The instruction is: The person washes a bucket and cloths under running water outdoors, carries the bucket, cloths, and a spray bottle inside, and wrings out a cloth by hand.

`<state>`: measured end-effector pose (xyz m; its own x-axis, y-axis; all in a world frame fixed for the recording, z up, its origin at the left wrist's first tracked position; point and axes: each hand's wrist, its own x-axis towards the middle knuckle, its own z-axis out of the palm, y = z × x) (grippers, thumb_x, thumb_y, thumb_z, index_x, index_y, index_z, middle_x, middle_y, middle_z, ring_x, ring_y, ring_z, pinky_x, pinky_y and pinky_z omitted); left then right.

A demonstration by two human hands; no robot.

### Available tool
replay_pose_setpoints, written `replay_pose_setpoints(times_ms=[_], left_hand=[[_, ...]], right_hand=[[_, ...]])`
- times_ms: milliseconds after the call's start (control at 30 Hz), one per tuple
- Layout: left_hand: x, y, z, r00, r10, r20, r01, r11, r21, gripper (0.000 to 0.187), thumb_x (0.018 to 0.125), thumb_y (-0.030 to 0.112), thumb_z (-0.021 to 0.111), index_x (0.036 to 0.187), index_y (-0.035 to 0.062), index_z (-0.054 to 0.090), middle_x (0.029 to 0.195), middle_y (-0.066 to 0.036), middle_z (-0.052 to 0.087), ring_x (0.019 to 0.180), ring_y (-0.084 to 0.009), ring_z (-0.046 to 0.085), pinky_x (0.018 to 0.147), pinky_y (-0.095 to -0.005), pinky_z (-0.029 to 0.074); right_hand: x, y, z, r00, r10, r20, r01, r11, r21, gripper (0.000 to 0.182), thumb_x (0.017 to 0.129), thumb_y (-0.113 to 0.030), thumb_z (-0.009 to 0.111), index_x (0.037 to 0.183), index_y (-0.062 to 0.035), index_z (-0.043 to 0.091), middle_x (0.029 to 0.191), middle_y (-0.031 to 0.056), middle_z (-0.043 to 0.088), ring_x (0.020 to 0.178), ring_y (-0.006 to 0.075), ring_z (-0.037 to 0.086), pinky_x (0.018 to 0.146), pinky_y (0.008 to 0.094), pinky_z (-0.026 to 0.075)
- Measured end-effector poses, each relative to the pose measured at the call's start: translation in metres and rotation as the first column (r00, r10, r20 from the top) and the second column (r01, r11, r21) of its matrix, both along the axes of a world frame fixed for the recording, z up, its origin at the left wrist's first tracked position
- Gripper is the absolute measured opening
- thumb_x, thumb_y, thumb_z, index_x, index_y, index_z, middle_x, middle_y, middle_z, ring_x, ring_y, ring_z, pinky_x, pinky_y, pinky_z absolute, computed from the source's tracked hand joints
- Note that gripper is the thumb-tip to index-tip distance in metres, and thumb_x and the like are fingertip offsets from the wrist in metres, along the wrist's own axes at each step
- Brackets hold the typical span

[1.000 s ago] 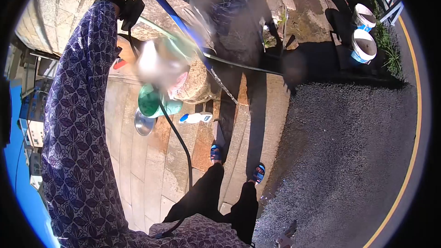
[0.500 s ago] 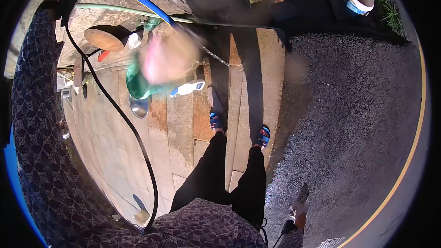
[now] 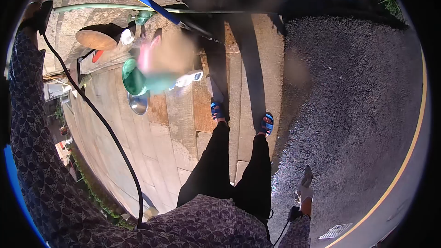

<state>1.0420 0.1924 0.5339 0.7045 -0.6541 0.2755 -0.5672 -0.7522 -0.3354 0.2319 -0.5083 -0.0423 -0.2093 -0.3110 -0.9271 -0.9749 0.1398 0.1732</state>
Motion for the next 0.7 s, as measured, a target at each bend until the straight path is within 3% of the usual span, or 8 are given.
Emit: replay_pose_setpoints(times_ms=[100,167,333,367,433,500,600,700], left_hand=[[-0.023,-0.011,-0.014,1.0,0.015,0.012,-0.014,0.993,-0.116,0.031,0.074,0.028,0.065,0.097,0.0074,0.058,0.09,-0.014,0.061,0.084,-0.0269,0.058,0.073,-0.0379,0.046],[-0.053,-0.023,-0.035,0.998,0.069,-0.003,-0.066,0.955,-0.288,0.034,0.077,0.024,0.06,0.106,0.0086,0.051,0.095,-0.015,0.058,0.088,-0.0261,0.055,0.077,-0.0389,0.043],[-0.185,-0.053,-0.133,0.944,0.176,-0.28,-0.326,0.634,-0.701,0.045,0.085,0.015,0.047,0.128,0.0116,0.034,0.109,-0.017,0.05,0.097,-0.0243,0.05,0.087,-0.0413,0.037],[-0.225,-0.052,-0.189,0.928,0.233,-0.29,-0.371,0.523,-0.767,0.035,0.084,0.017,0.054,0.118,0.009,0.052,0.102,-0.008,0.063,0.094,-0.016,0.059,0.082,-0.0267,0.044],[-0.347,-0.079,-0.273,0.579,0.361,-0.731,-0.732,0.624,-0.272,0.033,0.083,0.014,0.055,0.116,0.007,0.053,0.1,-0.007,0.062,0.091,-0.0138,0.058,0.085,-0.0294,0.043],[-0.478,-0.049,-0.358,0.32,0.34,-0.884,-0.565,0.818,0.11,0.038,0.079,0.024,0.061,0.113,0.0097,0.054,0.094,-0.01,0.062,0.088,-0.0253,0.06,0.079,-0.0335,0.046],[-0.654,-0.046,-0.421,-0.39,0.408,-0.826,-0.606,0.562,0.564,0.042,0.081,0.037,0.059,0.114,0.0116,0.054,0.095,-0.016,0.063,0.092,-0.0316,0.059,0.08,-0.0385,0.046],[-0.795,-0.034,-0.447,-0.542,0.337,-0.77,-0.685,0.354,0.637,0.036,0.081,0.028,0.063,0.112,0.0117,0.056,0.092,-0.013,0.063,0.082,-0.0202,0.061,0.066,-0.0318,0.05]], right_hand=[[-0.016,-0.003,-0.017,0.993,0.112,0.027,-0.112,0.994,0.007,0.032,0.075,-0.029,0.065,0.055,-0.0114,0.047,0.053,0.0045,0.049,0.037,0.0204,0.044,0.034,0.0364,0.033],[0.032,0.022,0.027,0.994,-0.072,0.087,0.061,0.99,0.127,0.033,0.075,-0.029,0.065,0.053,-0.0139,0.044,0.05,0.0026,0.045,0.036,0.0193,0.04,0.034,0.0362,0.03],[-0.002,0.001,-0.012,0.99,-0.058,0.127,0.049,0.996,0.07,0.033,0.074,-0.032,0.067,0.056,-0.0156,0.045,0.05,0.0006,0.043,0.036,0.0187,0.038,0.034,0.0362,0.029],[-0.005,-0.002,-0.012,0.992,-0.064,0.112,0.054,0.994,0.095,0.031,0.073,-0.032,0.067,0.057,-0.0158,0.046,0.052,0.0009,0.044,0.038,0.0192,0.04,0.035,0.0366,0.03],[-0.012,-0.011,-0.008,0.993,-0.06,0.101,0.048,0.992,0.116,0.03,0.073,-0.033,0.068,0.059,-0.0161,0.047,0.053,0.0012,0.045,0.039,0.0197,0.041,0.036,0.0369,0.031],[-0.018,-0.023,-0.009,0.998,-0.008,0.064,0.0,0.992,0.126,0.028,0.073,-0.034,0.068,0.064,-0.015,0.05,0.054,0.0017,0.046,0.042,0.02,0.044,0.038,0.0374,0.033],[0.034,-0.008,0.028,0.998,0.058,0.007,-0.059,0.998,0.039,0.031,0.074,-0.028,0.069,0.057,-0.0132,0.047,0.049,-0.0006,0.042,0.041,0.0158,0.043,0.036,0.0339,0.033],[0.035,-0.026,0.013,1.0,-0.009,0.027,0.009,1.0,0.015,0.029,0.073,-0.034,0.068,0.066,-0.0134,0.049,0.054,0.0057,0.048,0.037,0.02,0.042,0.035,0.0363,0.031]])
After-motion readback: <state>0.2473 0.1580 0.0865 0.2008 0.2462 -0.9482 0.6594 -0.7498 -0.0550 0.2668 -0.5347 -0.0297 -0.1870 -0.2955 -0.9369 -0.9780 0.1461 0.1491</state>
